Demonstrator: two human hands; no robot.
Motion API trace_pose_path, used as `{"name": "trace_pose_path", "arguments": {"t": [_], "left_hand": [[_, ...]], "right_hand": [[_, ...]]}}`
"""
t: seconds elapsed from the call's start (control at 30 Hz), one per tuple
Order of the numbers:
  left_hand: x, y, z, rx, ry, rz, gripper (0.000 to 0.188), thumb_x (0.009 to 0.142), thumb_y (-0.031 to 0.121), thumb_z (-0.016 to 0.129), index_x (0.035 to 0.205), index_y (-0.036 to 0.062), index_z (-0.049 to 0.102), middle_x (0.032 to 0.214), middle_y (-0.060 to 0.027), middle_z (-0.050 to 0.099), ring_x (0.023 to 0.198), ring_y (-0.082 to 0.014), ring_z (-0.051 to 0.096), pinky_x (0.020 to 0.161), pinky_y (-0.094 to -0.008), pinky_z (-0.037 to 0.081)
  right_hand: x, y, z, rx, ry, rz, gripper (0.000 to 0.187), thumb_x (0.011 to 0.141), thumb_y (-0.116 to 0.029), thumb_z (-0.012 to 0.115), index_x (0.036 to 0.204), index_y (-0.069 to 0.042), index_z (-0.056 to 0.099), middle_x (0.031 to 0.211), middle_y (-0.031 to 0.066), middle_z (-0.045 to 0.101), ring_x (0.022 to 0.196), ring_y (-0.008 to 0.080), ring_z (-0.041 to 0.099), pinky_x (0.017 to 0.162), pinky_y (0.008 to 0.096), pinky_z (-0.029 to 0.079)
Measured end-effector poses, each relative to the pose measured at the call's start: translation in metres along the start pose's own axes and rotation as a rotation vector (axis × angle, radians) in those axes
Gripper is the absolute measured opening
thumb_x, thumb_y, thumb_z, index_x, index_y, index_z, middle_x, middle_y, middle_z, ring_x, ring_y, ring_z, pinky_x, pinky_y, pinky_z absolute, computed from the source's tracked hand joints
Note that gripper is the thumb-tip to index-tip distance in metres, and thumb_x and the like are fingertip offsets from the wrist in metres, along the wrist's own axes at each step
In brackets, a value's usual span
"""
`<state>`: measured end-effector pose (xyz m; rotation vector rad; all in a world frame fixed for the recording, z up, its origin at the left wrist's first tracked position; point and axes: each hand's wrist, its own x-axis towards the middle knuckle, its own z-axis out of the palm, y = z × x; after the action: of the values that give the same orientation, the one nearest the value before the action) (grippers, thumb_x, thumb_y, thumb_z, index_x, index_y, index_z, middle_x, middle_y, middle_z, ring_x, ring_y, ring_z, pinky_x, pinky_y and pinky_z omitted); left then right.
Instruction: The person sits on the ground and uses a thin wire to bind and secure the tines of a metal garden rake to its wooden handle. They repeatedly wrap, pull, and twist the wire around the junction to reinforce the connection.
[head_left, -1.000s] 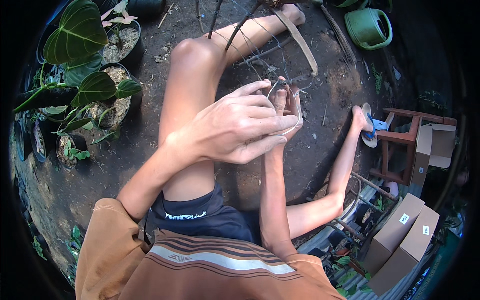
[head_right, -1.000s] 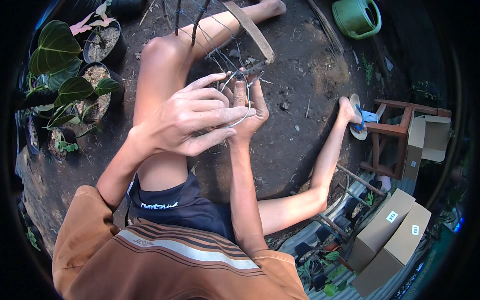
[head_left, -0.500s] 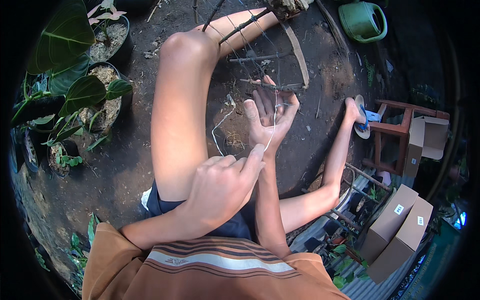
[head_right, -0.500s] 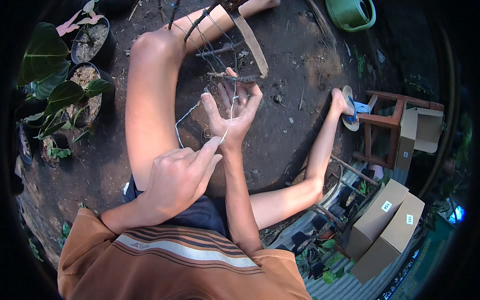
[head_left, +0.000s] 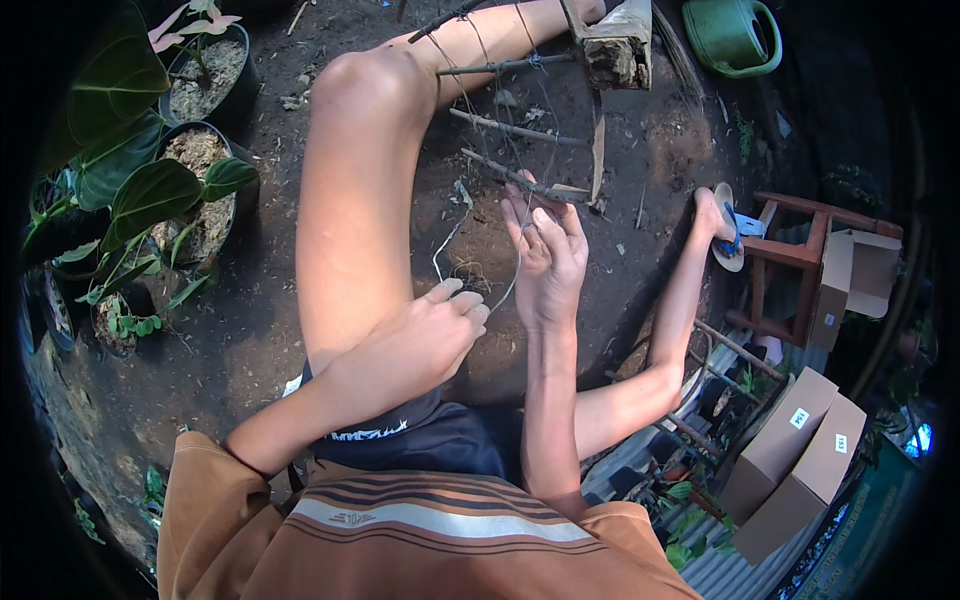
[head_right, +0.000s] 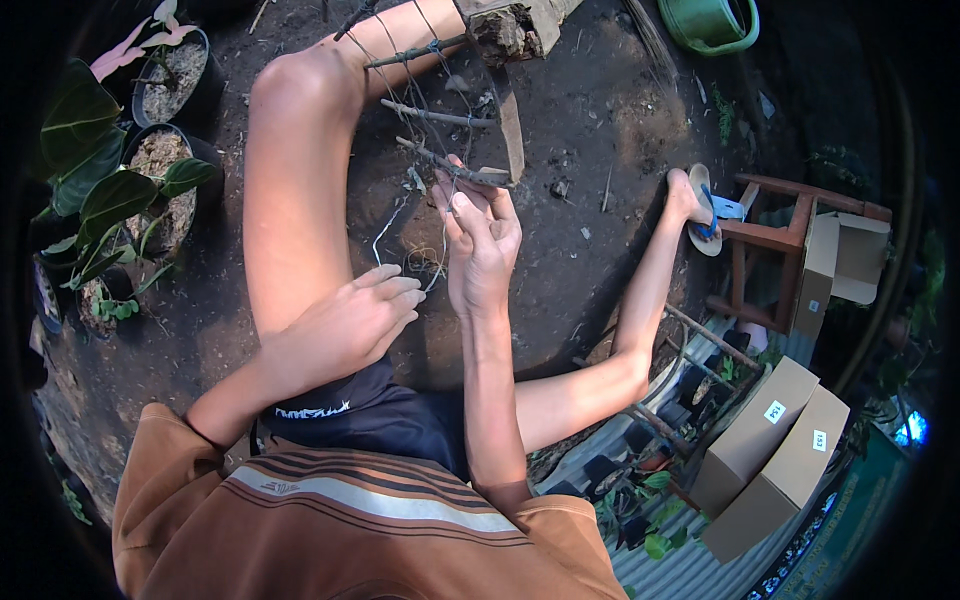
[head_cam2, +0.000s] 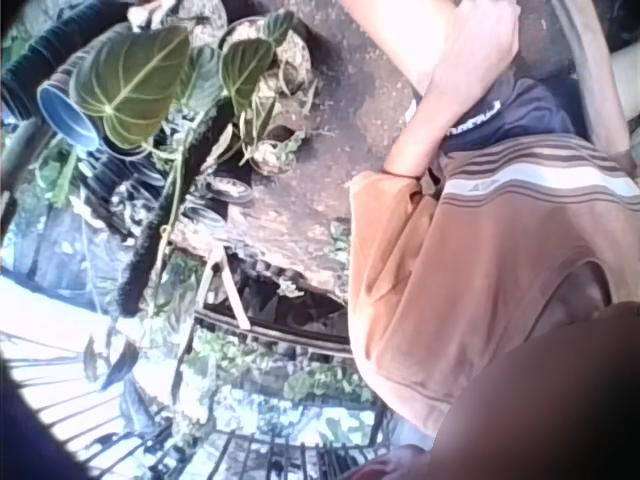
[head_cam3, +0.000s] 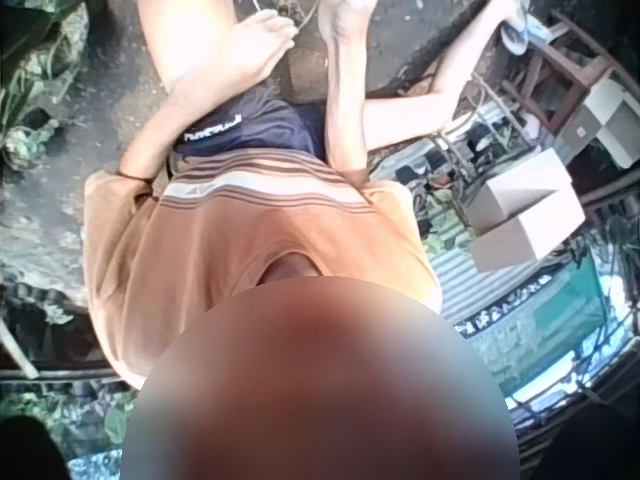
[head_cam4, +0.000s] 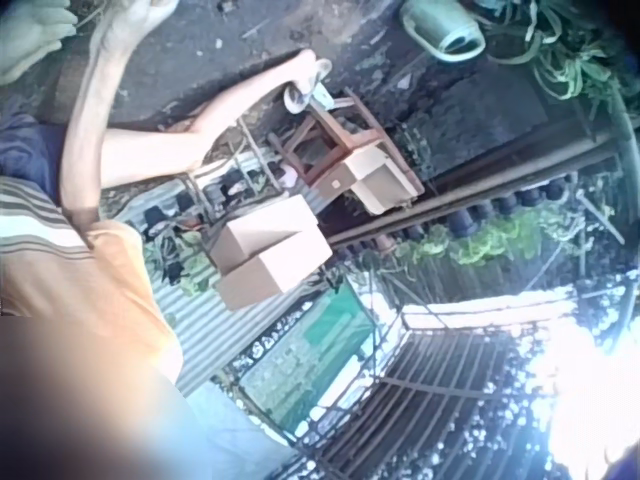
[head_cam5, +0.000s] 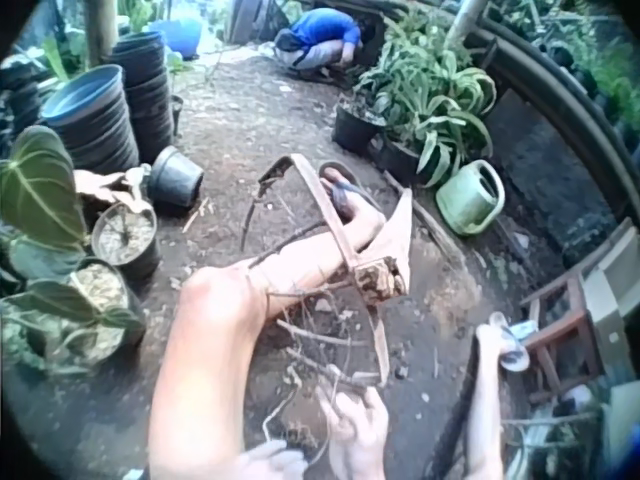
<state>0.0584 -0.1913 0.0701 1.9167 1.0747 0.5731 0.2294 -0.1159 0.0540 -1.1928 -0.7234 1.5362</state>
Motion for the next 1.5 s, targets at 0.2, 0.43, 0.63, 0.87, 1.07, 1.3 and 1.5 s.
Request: {"name": "trace_pose_path", "arguments": {"t": [0.2,0.43,0.63,0.87,1.07,1.3,1.5], "left_hand": [[0.051,-0.033,-0.059,-0.078,0.433,-0.058,0.021,0.093,0.008,0.067,0.113,0.0039,0.069,0.097,-0.0158,0.069,0.09,-0.0389,0.069,0.078,-0.0463,0.056],[0.083,-0.029,-0.036,-0.067,0.568,0.045,0.024,0.089,0.007,0.073,0.114,0.0077,0.074,0.095,-0.0105,0.07,0.087,-0.0322,0.07,0.074,-0.041,0.056],[0.089,-0.026,-0.019,-0.038,0.716,0.153,0.03,0.085,0.002,0.075,0.115,0.0056,0.075,0.097,-0.0103,0.072,0.087,-0.0304,0.07,0.077,-0.0388,0.057],[0.084,-0.011,-0.019,0.161,0.675,0.184,0.045,0.079,-0.005,0.074,0.123,0.0014,0.072,0.105,-0.0136,0.07,0.091,-0.0283,0.069,0.079,-0.0369,0.057],[0.083,-0.003,-0.026,0.263,0.524,0.154,0.059,0.074,-0.004,0.071,0.132,0.0023,0.067,0.11,-0.0117,0.064,0.091,-0.0297,0.065,0.08,-0.0384,0.055],[0.107,-0.04,-0.07,-0.162,0.457,0.094,0.029,0.097,0.011,0.07,0.125,0.0047,0.072,0.098,-0.0154,0.076,0.084,-0.0241,0.073,0.074,-0.0344,0.056],[0.121,-0.049,-0.085,0.011,0.216,0.05,0.032,0.1,0.031,0.064,0.115,0.0053,0.075,0.088,-0.0168,0.075,0.083,-0.0361,0.073,0.073,-0.0407,0.057]], "right_hand": [[0.001,0.003,0.005,0.045,0.037,-0.022,0.049,0.09,0.009,0.064,0.137,0.006,0.049,0.141,0.0248,0.057,0.131,0.0305,0.059,0.116,0.0408,0.048],[0.0,0.004,0.011,0.094,0.051,-0.1,0.045,0.089,0.012,0.061,0.132,0.007,0.05,0.14,0.0259,0.058,0.129,0.0285,0.061,0.115,0.0388,0.048],[0.0,-0.006,0.013,0.085,0.032,-0.16,0.039,0.089,0.013,0.063,0.127,0.007,0.054,0.137,0.025,0.061,0.127,0.0264,0.062,0.112,0.0367,0.05],[0.002,-0.013,0.016,0.072,-0.009,-0.203,0.037,0.092,0.012,0.063,0.128,0.007,0.056,0.133,0.0228,0.063,0.126,0.0251,0.063,0.11,0.0365,0.051],[0.004,-0.009,0.015,0.059,-0.011,-0.214,0.038,0.093,0.011,0.062,0.13,0.007,0.055,0.131,0.0217,0.064,0.123,0.0243,0.064,0.108,0.0359,0.052],[0.01,-0.015,0.019,0.02,0.006,-0.225,0.041,0.092,0.009,0.061,0.133,0.007,0.055,0.13,0.0209,0.064,0.12,0.0233,0.065,0.103,0.0348,0.055],[0.002,-0.019,0.022,0.029,0.003,-0.234,0.037,0.095,0.006,0.061,0.132,0.007,0.057,0.127,0.0189,0.065,0.11,0.0202,0.069,0.095,0.0321,0.058]]}}
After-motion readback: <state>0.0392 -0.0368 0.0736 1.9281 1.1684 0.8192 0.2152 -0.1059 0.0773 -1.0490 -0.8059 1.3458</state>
